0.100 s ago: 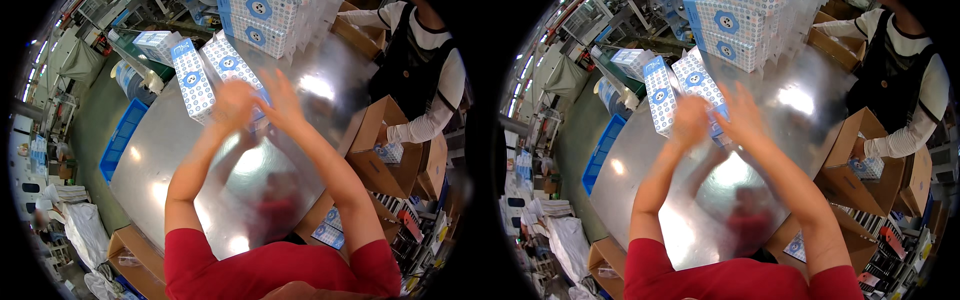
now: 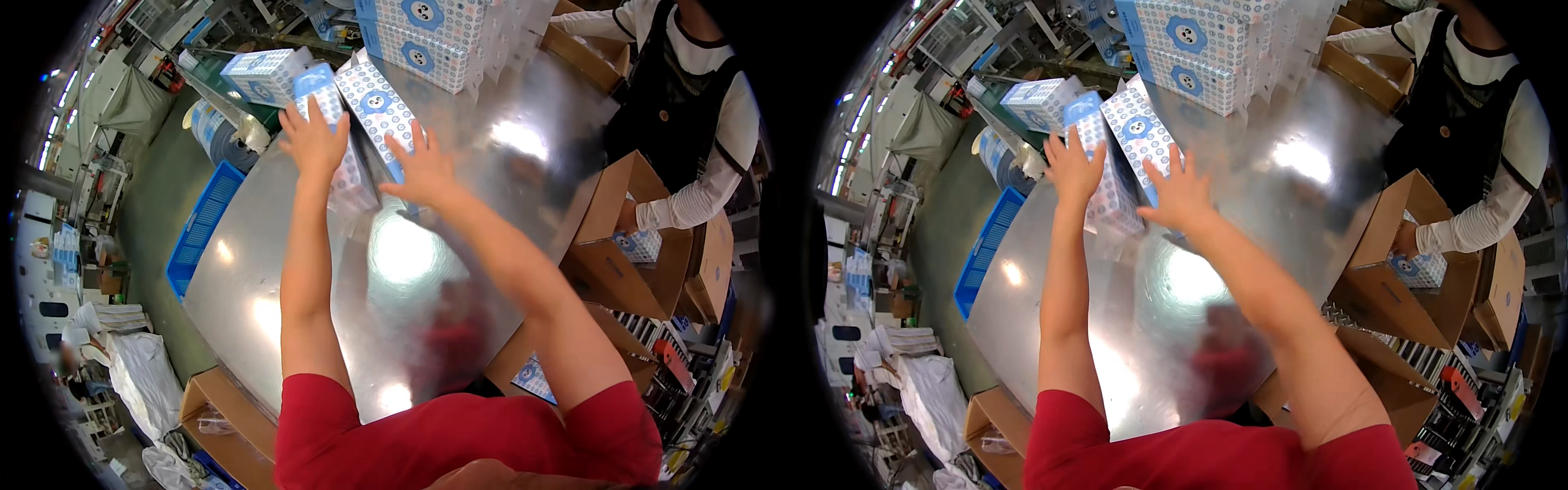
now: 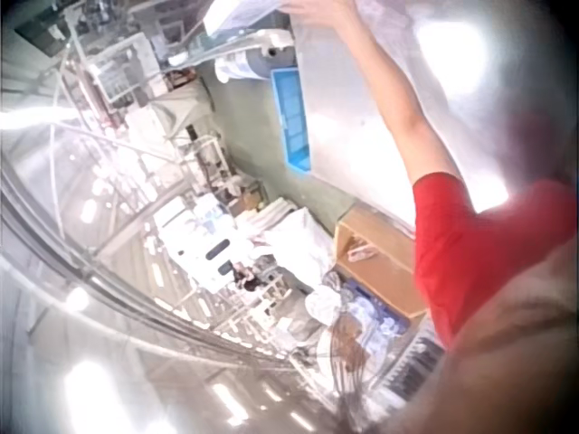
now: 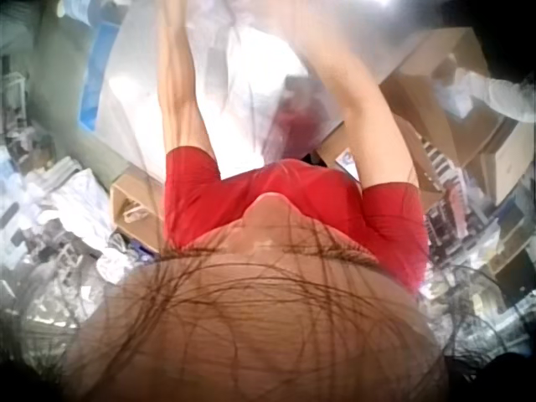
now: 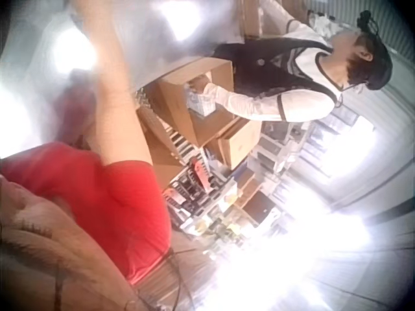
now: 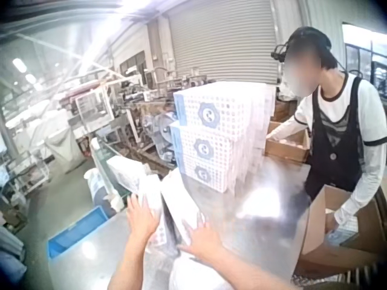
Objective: The person packs blue and white rectangular boxes into larger cardboard cartons, placing small white packets into each carton and then setting the cartons onto a conveyor belt.
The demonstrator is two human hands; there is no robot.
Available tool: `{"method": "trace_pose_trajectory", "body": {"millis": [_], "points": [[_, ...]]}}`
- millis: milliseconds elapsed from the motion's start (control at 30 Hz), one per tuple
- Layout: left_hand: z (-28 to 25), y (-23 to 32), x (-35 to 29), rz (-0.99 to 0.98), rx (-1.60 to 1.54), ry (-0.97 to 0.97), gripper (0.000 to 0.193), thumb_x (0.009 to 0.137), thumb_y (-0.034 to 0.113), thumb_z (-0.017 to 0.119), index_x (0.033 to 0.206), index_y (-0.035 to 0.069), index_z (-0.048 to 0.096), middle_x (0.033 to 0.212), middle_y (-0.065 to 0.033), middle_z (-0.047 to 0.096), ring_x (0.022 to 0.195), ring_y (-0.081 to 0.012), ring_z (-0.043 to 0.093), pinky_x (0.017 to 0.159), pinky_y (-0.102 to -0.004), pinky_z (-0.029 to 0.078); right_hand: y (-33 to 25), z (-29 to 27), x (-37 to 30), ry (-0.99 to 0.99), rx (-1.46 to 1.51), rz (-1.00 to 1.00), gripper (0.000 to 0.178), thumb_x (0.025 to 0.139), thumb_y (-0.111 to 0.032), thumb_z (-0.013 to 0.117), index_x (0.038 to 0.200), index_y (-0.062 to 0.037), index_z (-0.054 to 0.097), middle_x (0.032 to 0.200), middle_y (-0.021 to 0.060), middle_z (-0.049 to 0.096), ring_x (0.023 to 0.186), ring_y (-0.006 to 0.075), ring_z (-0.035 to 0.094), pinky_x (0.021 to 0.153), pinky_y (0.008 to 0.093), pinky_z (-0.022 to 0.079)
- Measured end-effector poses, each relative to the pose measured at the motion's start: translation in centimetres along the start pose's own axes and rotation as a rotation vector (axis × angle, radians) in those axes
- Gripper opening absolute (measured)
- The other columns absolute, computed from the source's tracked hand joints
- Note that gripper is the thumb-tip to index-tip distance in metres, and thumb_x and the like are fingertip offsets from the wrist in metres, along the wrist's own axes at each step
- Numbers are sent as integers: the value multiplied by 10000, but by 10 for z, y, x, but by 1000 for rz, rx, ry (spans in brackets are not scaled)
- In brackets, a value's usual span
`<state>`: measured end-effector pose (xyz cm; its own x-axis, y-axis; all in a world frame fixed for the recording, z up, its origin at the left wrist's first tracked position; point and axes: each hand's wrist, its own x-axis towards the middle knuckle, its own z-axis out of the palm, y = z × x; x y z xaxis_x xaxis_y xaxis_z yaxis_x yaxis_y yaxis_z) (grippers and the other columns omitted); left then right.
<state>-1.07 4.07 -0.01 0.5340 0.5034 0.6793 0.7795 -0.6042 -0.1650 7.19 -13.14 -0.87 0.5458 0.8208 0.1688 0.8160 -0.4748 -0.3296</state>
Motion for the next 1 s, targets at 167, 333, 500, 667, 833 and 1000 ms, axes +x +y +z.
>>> {"method": "trace_pose_trajectory", "body": {"millis": [167,333,500,667,833,1000], "points": [[-26,5,-56,-147,-561,-839,909,692,502,642,1367,15,278,1339,-274,311,1024,-396,542,823,-430,463,27,10,-42,-175,-53,93,731,707,-325,627,1373,-292,327,1454,215,157,1188,416,356,904,491,393],[-74,-1,-116,2,-367,-683,899,672,474,665,1333,-22,310,1352,-285,302,1112,-420,462,825,-468,459,46,-51,-206,-251,-100,-51,782,640,-242,682,1356,-241,367,1431,255,165,1144,436,375,861,553,376],[-91,10,-117,-60,-411,-735,878,645,394,685,1330,-6,310,1390,-274,259,1124,-426,440,831,-475,458,42,-72,-279,-237,-73,34,888,567,-239,708,1371,-163,338,1299,285,315,1074,409,448,821,479,421],[-136,-48,-185,173,-411,-853,893,640,283,711,1374,51,257,1335,-286,317,1122,-443,439,880,-475,425,85,-116,-270,-334,432,309,892,591,-251,710,1377,-99,315,1357,245,321,1198,375,410,965,410,365],[-213,-75,-240,212,-331,-956,985,583,286,748,1409,147,231,1243,-279,400,1100,-442,448,884,-497,400,143,-195,-394,294,1131,270,970,586,-224,736,1393,-15,239,1287,160,446,1180,246,453,988,368,353],[-163,12,-189,142,-418,-840,972,561,244,742,1404,175,263,1101,-244,474,1072,-402,462,880,-505,384,273,-172,-588,718,1696,241,843,639,-230,732,1341,-11,319,1259,138,475,1126,260,501,947,387,410]]}}
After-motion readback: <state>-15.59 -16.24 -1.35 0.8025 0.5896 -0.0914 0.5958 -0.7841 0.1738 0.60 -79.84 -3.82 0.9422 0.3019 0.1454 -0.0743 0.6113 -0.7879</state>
